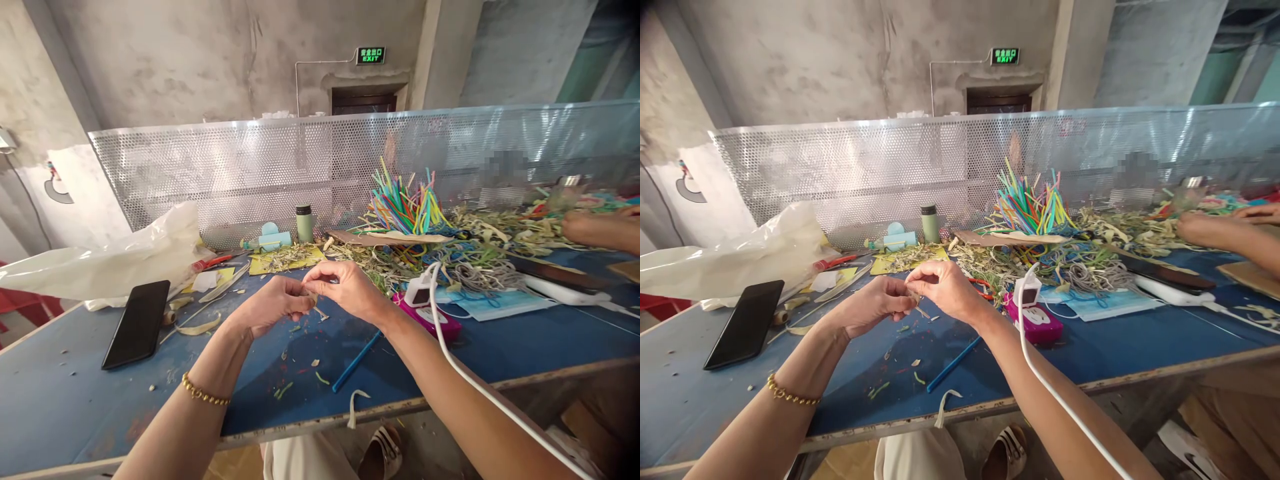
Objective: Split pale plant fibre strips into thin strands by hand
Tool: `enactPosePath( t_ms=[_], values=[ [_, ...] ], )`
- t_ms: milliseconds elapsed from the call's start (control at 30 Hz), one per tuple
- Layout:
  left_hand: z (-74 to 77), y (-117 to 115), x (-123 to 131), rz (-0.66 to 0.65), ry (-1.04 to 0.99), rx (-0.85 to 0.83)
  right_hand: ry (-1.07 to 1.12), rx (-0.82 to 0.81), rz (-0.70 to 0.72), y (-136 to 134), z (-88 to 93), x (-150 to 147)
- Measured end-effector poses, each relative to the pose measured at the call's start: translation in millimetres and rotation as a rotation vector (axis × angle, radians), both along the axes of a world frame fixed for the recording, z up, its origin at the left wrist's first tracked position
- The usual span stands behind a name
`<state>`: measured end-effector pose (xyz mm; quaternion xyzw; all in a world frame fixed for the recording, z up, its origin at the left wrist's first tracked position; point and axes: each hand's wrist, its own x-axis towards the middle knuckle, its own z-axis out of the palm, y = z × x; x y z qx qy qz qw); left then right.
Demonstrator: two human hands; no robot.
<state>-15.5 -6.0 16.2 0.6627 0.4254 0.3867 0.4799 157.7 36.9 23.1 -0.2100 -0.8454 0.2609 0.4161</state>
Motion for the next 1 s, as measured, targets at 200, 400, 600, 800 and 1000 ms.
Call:
enactPosePath(
  t_ms=[200, 400, 600, 800, 1000],
  values=[
    [4.3, -2.2, -2.2, -0.032, -0.157, -0.111, 0.05, -0.059, 0.021, 0.6, -1.9, -0.3],
    [0.1, 1.5, -4.2, -0.039, -0.187, -0.04, 0.071, -0.119, 0.069, 1.3, -2.6, 0.5],
    [-0.7, 3.8, -3.7, 0.063, -0.253, 0.018, 0.066, -0.173, -0.07, 6.2, -4.7, 6.1],
    [-2.0, 5.5, -2.1, 0.096, -0.262, 0.035, 0.044, -0.119, -0.097, 7.0, -4.8, 6.3],
    [0.1, 3.5, -1.7, 0.059, -0.248, 0.024, 0.108, -0.149, -0.131, 3.7, -0.1, 4.9]
  ],
)
